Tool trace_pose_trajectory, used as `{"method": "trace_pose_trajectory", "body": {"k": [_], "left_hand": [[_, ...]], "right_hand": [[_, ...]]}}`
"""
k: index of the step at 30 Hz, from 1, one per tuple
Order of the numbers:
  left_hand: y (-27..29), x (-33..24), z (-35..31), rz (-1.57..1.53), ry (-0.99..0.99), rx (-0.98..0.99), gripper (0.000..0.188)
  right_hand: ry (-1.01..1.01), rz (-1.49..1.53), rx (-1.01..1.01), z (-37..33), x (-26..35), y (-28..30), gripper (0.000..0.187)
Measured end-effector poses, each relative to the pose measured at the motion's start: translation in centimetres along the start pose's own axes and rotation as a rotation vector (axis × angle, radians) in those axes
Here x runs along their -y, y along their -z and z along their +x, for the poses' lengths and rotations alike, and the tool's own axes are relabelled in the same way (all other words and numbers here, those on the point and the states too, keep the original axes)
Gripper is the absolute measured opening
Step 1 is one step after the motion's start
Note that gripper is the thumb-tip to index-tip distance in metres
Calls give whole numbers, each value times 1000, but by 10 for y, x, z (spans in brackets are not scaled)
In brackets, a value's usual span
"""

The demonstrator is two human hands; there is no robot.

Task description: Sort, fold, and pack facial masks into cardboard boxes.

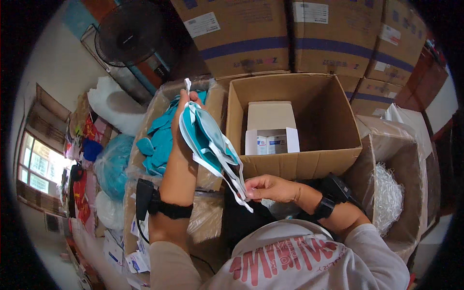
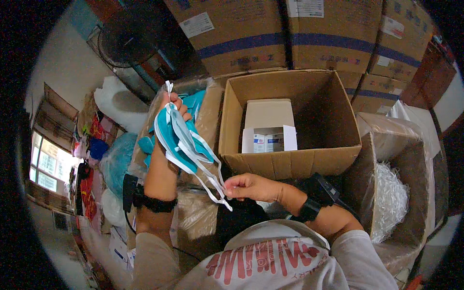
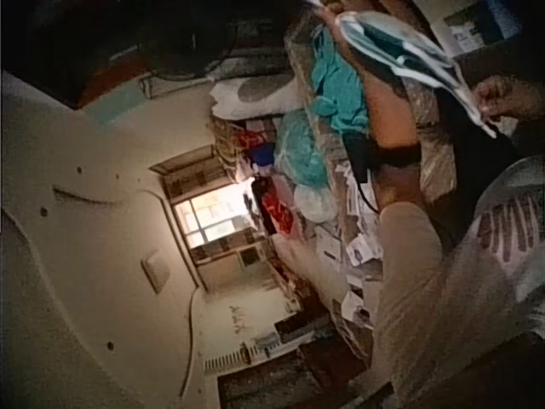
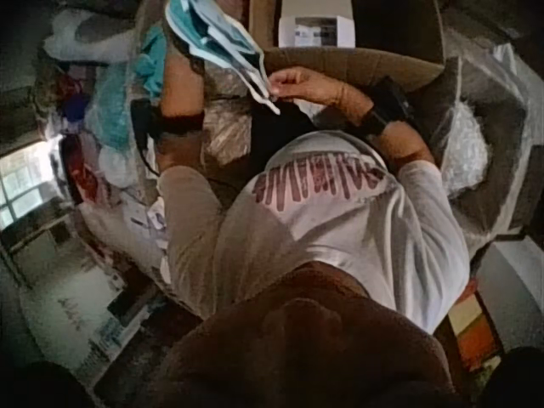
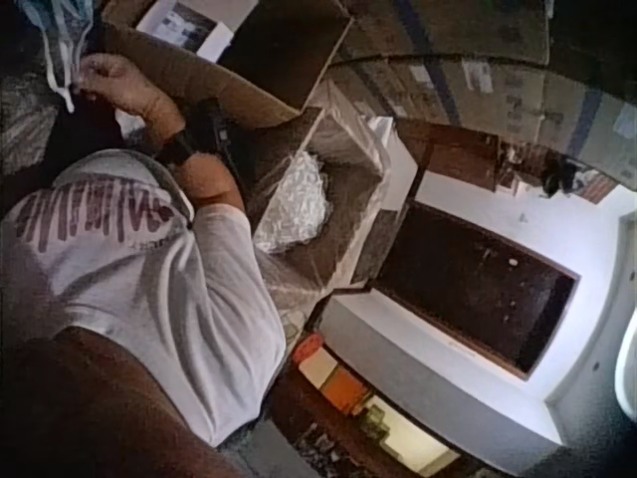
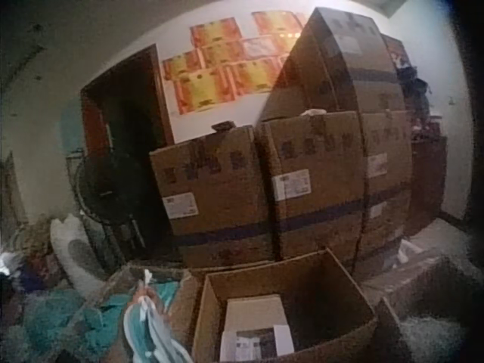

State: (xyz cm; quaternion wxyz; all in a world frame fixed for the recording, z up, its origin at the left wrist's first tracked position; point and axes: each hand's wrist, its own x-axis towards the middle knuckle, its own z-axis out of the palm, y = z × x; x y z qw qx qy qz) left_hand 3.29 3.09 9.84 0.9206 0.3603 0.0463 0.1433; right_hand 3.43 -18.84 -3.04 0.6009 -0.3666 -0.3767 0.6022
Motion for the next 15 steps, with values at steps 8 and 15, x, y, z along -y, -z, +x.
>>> {"method": "trace_pose_trajectory", "body": {"k": [8, 15], "left_hand": [[22, -12, 1, 177, -123, -118, 29], [30, -17, -5, 164, -136, -108, 27]], "right_hand": [[-78, 379, -113, 1, -8, 0, 28], [-53, 518, -76, 10, -12, -4, 29]]}}
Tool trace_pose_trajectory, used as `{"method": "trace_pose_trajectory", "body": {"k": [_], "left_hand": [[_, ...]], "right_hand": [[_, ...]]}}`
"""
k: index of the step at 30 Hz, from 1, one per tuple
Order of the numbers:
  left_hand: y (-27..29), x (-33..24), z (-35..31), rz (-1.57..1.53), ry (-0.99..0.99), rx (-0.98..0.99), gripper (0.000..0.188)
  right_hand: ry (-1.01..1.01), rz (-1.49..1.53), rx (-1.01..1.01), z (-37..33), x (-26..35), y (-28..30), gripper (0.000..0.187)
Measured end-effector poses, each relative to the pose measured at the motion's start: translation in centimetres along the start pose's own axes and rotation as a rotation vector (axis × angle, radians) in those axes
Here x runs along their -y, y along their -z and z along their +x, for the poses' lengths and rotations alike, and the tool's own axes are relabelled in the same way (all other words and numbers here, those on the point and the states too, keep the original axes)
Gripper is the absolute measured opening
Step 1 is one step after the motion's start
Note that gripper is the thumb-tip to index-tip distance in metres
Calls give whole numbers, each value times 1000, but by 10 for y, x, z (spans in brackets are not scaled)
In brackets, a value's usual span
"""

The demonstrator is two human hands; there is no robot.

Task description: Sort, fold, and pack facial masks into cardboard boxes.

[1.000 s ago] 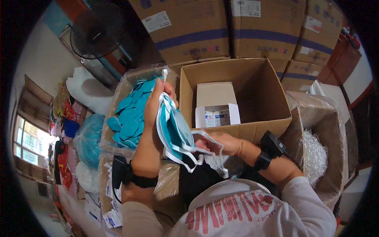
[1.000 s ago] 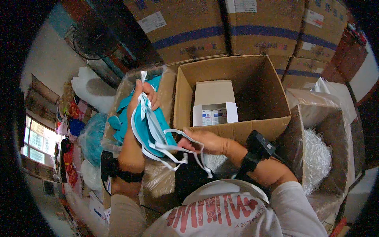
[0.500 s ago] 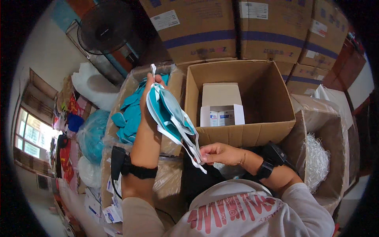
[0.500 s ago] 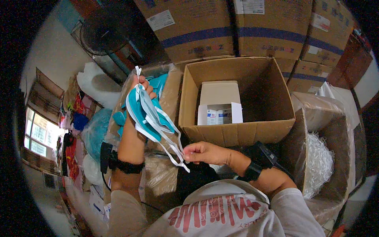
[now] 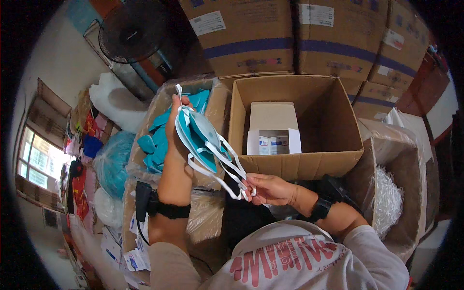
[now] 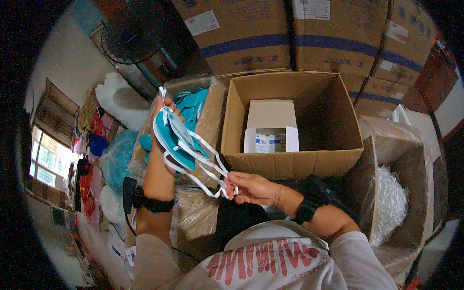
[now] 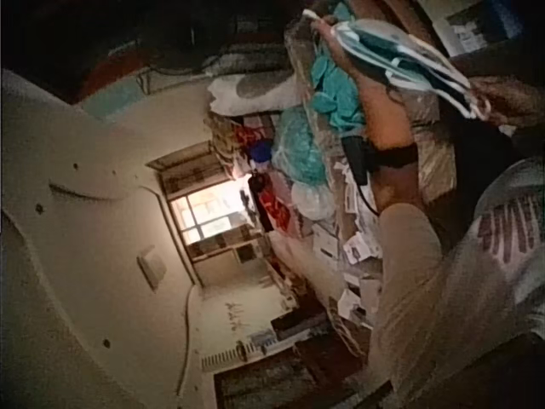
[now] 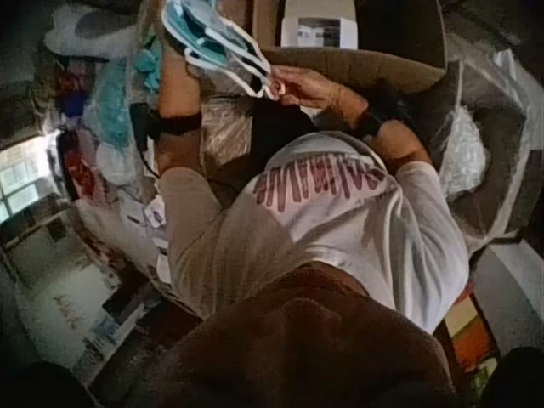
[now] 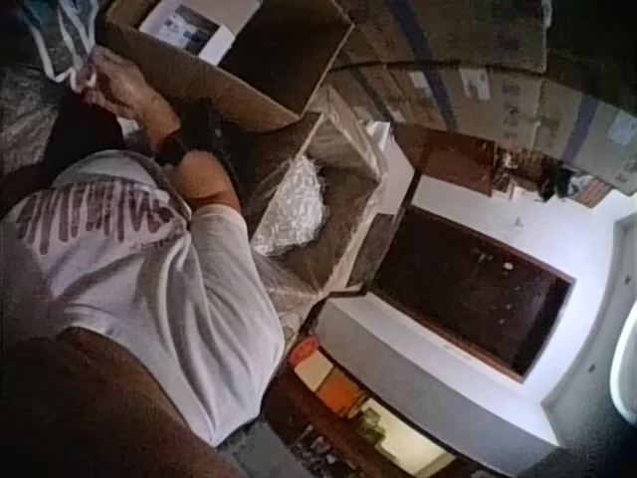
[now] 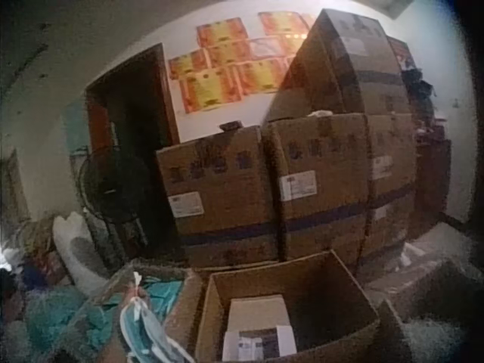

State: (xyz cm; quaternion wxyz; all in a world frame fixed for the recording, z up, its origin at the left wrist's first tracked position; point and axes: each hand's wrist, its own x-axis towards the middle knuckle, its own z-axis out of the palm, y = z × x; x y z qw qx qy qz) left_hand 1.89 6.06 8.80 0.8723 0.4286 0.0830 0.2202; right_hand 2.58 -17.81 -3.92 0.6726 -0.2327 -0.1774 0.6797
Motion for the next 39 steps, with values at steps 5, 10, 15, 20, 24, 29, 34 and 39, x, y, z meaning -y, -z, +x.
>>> {"method": "trace_pose_trajectory", "body": {"k": [5, 10, 15, 20, 24, 29, 34, 39], "left_hand": [[6, -3, -2, 27, -50, -116, 27], [5, -5, -8, 83, -141, -156, 26], [17, -13, -9, 134, -165, -203, 27], [34, -42, -17, 390, -430, -355, 30], [61, -57, -35, 949, -517, -379, 29], [42, -24, -68, 1610, -284, -203, 25], [21, 48, -103, 1482, 62, 478, 53], [26, 94, -123, 1255, 334, 650, 36]], "right_hand": [[-81, 45, -10, 5, 2, -5, 29], [-128, -108, 44, 4, 5, -5, 23], [-168, -405, 36, 4, 11, -8, 23], [-135, -750, 27, -11, 18, 9, 24], [-144, -943, -107, -30, 46, 4, 25], [-24, -1267, -122, -29, 59, -19, 33], [114, -1642, -173, -17, 53, -25, 30], [176, -1693, -132, -24, 52, -31, 24]]}}
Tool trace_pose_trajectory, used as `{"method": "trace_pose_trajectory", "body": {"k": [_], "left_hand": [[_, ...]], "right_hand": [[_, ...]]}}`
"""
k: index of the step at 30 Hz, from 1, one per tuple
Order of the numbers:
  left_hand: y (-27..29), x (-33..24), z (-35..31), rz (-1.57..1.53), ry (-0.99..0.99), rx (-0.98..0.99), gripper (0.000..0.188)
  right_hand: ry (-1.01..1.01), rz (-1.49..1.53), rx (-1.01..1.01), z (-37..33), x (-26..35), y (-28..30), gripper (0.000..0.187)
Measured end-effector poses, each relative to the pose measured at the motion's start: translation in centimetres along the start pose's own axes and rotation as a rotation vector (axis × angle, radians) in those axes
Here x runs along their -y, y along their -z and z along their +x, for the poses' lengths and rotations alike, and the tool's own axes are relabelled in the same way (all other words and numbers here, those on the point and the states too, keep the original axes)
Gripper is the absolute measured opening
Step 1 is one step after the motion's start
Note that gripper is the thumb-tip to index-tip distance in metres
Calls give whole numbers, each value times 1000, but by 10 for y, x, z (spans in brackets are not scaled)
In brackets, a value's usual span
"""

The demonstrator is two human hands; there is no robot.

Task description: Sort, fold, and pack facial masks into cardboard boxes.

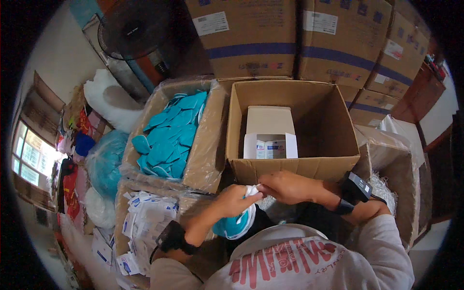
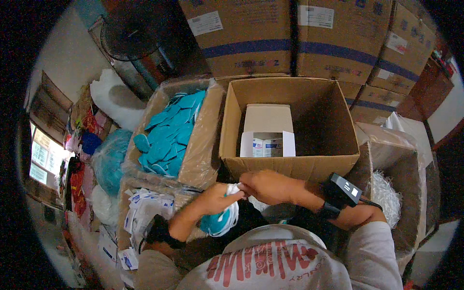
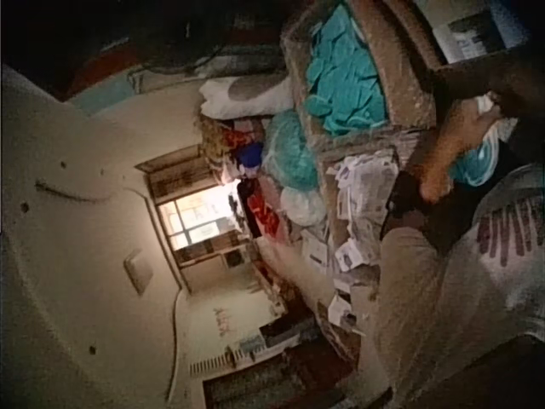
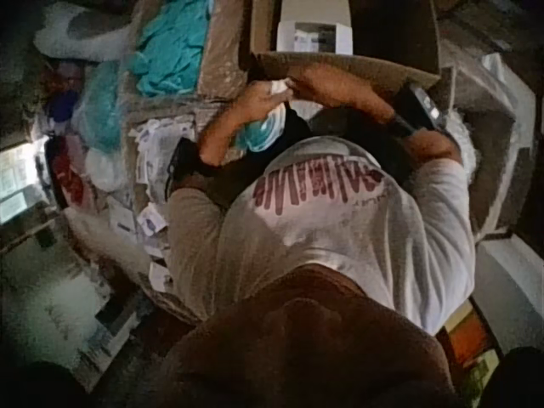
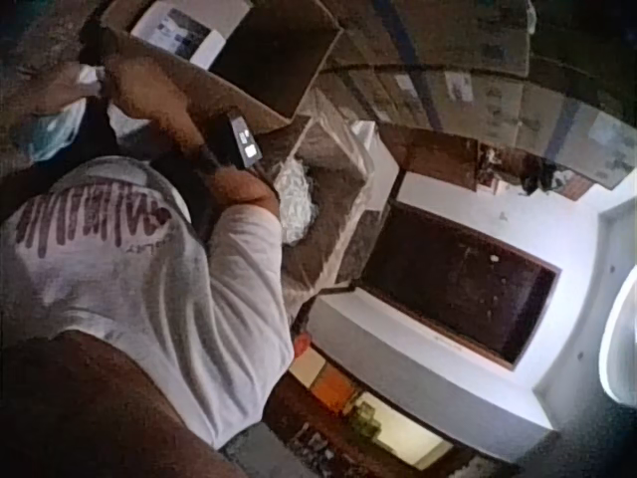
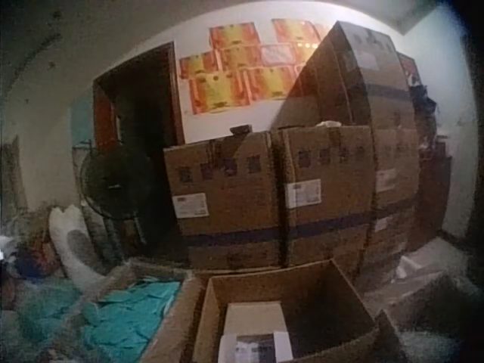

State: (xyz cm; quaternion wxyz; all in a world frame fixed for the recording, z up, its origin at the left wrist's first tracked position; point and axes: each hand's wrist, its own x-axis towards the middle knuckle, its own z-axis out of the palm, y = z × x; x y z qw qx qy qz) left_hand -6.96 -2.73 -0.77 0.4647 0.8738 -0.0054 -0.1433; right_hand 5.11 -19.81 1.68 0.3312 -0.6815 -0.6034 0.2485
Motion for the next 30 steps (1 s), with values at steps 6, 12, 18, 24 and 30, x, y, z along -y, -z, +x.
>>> {"method": "trace_pose_trajectory", "body": {"k": [6, 12, 18, 24, 30], "left_hand": [[-12, -30, -10, -939, -48, -415, 30], [-26, -17, 0, 653, -322, -435, 17], [-38, -37, -10, 728, -450, -132, 22], [-37, -71, -12, 637, -580, -4, 19], [-9, -106, -15, 665, -727, 82, 12]], "right_hand": [[-87, 171, -180, 0, 20, -11, 25], [-269, 71, 91, -21, -6, -31, 39], [-347, 413, 459, -58, 1, -23, 46], [-272, 371, 641, -81, 36, 23, 40], [-352, 635, 658, -100, 56, 54, 42]]}}
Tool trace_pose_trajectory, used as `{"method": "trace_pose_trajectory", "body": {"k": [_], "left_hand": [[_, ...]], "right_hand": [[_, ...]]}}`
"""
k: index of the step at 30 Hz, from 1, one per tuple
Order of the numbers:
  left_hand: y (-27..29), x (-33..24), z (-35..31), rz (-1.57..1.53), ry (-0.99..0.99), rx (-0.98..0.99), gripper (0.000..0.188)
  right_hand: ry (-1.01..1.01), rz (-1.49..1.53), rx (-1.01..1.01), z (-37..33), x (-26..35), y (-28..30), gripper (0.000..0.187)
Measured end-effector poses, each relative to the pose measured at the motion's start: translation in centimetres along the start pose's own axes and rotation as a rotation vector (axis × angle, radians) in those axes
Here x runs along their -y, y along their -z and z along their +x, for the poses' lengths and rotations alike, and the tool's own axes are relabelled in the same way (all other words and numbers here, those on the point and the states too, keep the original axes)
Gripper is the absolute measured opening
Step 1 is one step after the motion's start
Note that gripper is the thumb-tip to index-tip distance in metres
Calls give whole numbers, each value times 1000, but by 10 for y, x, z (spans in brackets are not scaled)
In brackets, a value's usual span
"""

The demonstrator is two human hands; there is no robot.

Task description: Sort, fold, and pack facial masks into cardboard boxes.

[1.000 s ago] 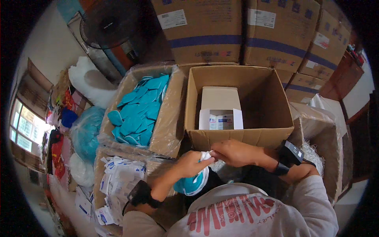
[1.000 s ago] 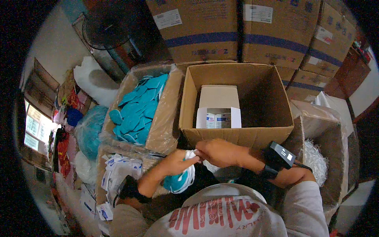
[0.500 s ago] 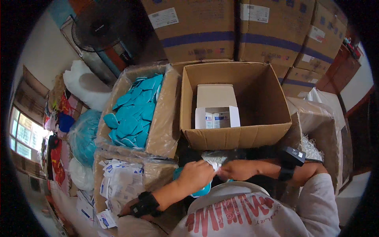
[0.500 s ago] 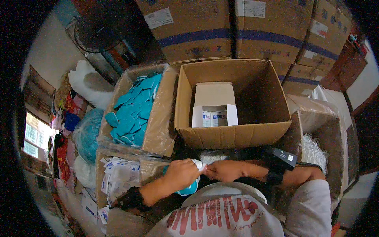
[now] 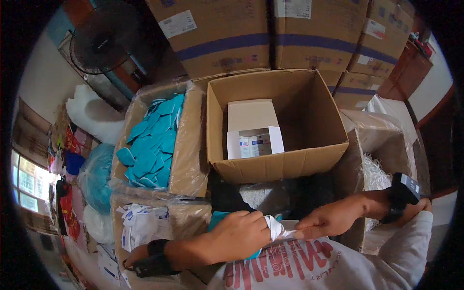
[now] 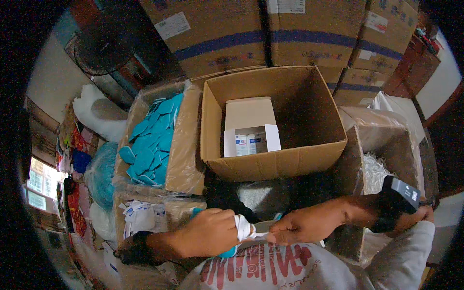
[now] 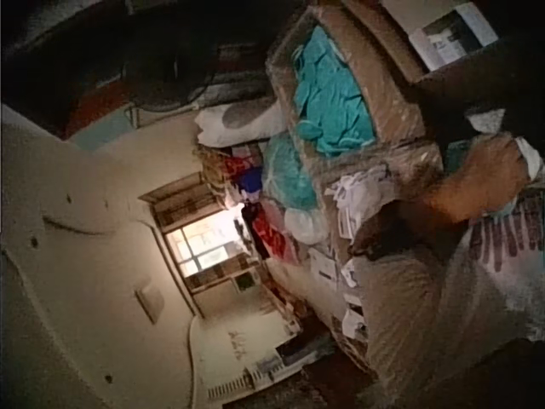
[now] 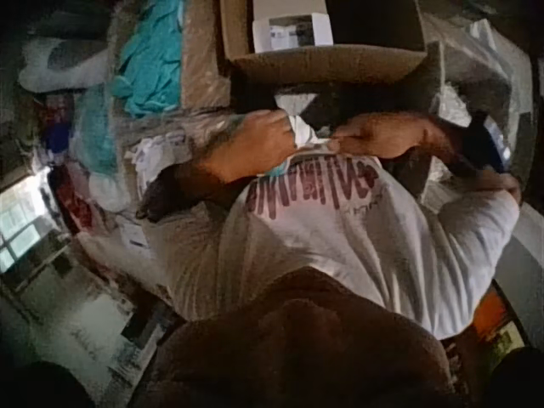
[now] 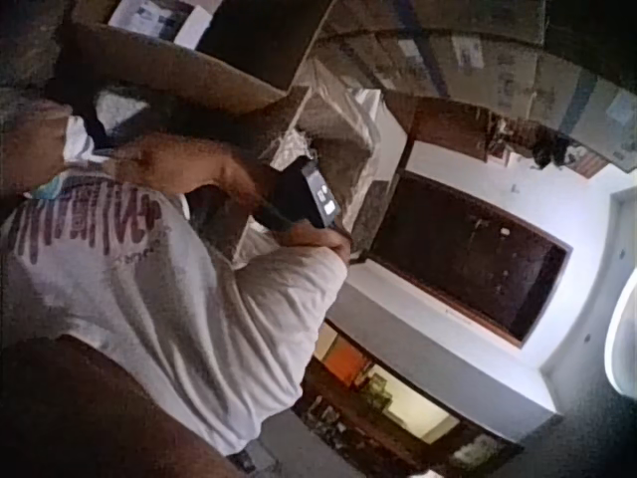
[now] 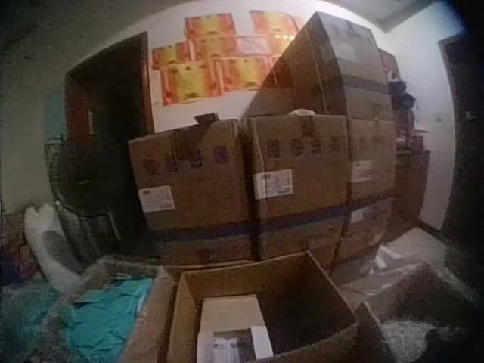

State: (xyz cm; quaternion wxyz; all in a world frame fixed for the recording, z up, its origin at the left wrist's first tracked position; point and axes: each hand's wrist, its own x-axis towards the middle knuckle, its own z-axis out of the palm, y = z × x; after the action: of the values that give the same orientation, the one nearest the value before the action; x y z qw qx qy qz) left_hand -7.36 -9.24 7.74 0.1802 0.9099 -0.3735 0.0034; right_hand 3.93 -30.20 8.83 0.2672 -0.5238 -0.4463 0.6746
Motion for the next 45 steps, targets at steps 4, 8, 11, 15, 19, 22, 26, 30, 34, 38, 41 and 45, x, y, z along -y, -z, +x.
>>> {"method": "trace_pose_trajectory", "body": {"k": [4, 8, 11, 15, 19, 22, 26, 30, 34, 38, 41, 45], "left_hand": [[21, -7, 2, 30, 29, -36, 11], [50, -10, 6, 37, -15, 33, 11], [57, -8, 6, 53, -4, 160, 13], [51, 30, -46, 227, 376, 28, 12], [41, 61, -98, 297, 1007, 264, 18], [8, 69, -97, -38, 838, 4, 28], [-15, 70, -38, -430, 714, -193, 35], [-18, 73, -25, -315, 625, -83, 32], [-27, 80, -19, -396, 626, -189, 35], [-33, 83, -18, -588, 663, -160, 53], [-33, 88, -18, -707, 695, -86, 61], [-44, 95, -18, -908, 587, -27, 63]], "right_hand": [[52, 127, 22, -7, 3, 0, 40], [29, 201, 99, -16, 12, 4, 34], [-22, 249, 128, -19, 22, 6, 32], [-178, 104, 88, -50, -12, 2, 33], [-227, 483, -331, -78, -86, -7, 26], [-60, 785, -524, -39, -96, 7, 21], [139, 1065, -683, 29, -153, 7, 18], [4, 1220, -792, 91, -207, 7, 18], [-96, 1151, -930, 139, -243, 4, 28], [-191, 976, -836, 145, -269, 15, 45], [-49, 990, -784, 140, -219, 25, 59], [449, 885, -480, 122, -102, 34, 68]]}}
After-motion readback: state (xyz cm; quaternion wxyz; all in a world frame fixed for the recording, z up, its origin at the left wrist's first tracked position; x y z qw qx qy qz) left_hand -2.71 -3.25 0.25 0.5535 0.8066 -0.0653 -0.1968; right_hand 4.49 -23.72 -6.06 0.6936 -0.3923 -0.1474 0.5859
